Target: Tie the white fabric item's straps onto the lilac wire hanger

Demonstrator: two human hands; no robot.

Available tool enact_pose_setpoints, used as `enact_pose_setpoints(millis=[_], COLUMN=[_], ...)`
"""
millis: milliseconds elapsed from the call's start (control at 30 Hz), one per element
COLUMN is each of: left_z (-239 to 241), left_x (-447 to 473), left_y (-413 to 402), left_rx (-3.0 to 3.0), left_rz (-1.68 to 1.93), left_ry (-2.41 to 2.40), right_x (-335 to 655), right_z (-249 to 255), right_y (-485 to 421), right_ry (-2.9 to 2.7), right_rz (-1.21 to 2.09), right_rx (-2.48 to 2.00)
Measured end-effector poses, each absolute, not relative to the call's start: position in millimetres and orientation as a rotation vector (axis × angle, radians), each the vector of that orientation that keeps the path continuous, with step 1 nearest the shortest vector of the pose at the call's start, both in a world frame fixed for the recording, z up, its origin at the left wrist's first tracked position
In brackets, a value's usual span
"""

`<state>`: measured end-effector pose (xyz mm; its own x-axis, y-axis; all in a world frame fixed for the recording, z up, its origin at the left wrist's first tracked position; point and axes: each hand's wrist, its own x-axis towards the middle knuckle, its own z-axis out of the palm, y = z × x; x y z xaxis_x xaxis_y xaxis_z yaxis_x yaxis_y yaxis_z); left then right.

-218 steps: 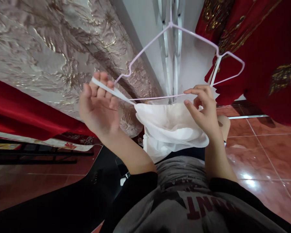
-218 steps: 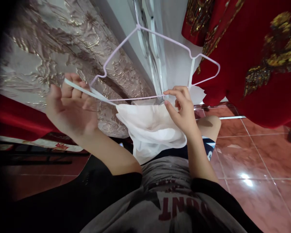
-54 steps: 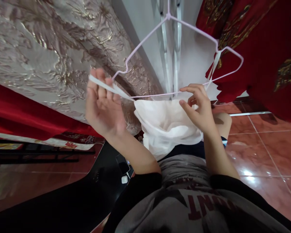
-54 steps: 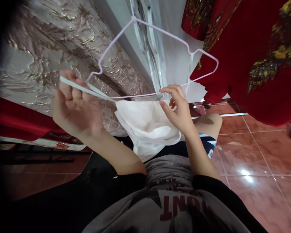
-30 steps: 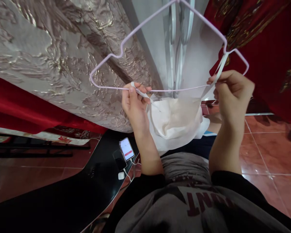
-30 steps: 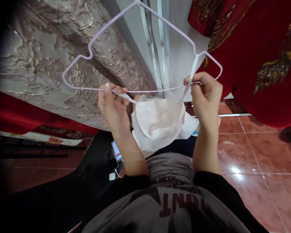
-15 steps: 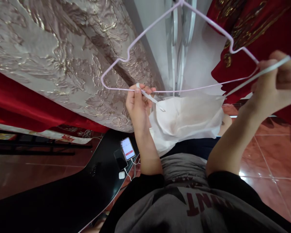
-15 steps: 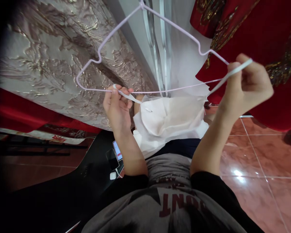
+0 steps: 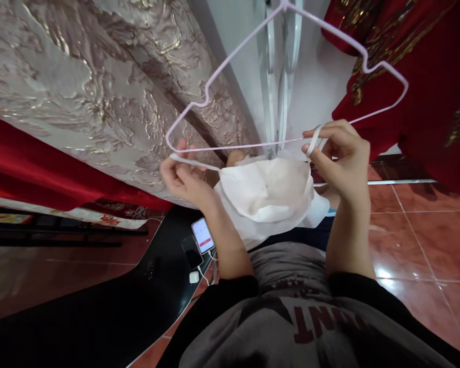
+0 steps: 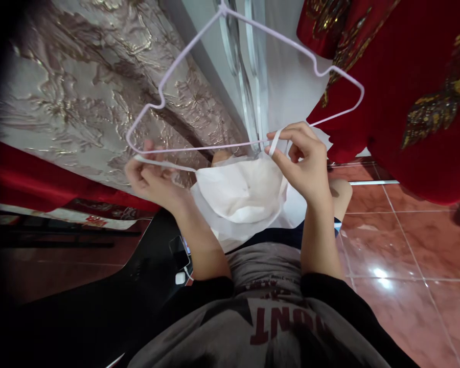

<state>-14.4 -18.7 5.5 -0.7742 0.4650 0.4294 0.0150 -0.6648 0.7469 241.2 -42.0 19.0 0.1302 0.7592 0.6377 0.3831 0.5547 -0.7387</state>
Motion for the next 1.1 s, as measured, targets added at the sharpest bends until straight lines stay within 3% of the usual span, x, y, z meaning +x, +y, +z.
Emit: enact_pose_setpoints(millis=[133, 400, 667, 933, 1100], left_z=[9, 45, 33, 92, 60], left_x=[-45, -75, -81, -50, -51], left_y=[-15, 21, 34, 29, 35], left_rx=[1.223, 1.890, 1.761, 2.202, 1.780], left_rz=[2.689, 1.936, 1.969, 1.879, 2.062], left_ry=[0.974, 0.899, 0.981, 1.051, 1.041], right_x=[243, 231, 240, 234, 235], right_z=[18, 19, 20, 14, 13], right_y=[-43, -48, -47, -43, -45], right_ry=[-1.491, -1.552, -1.498, -1.547, -1.518], right_rz=[0.370, 0.539, 0.446, 0.428, 0.487], right_rx=[-1.026, -1.013, -1.003, -1.004, -0.987])
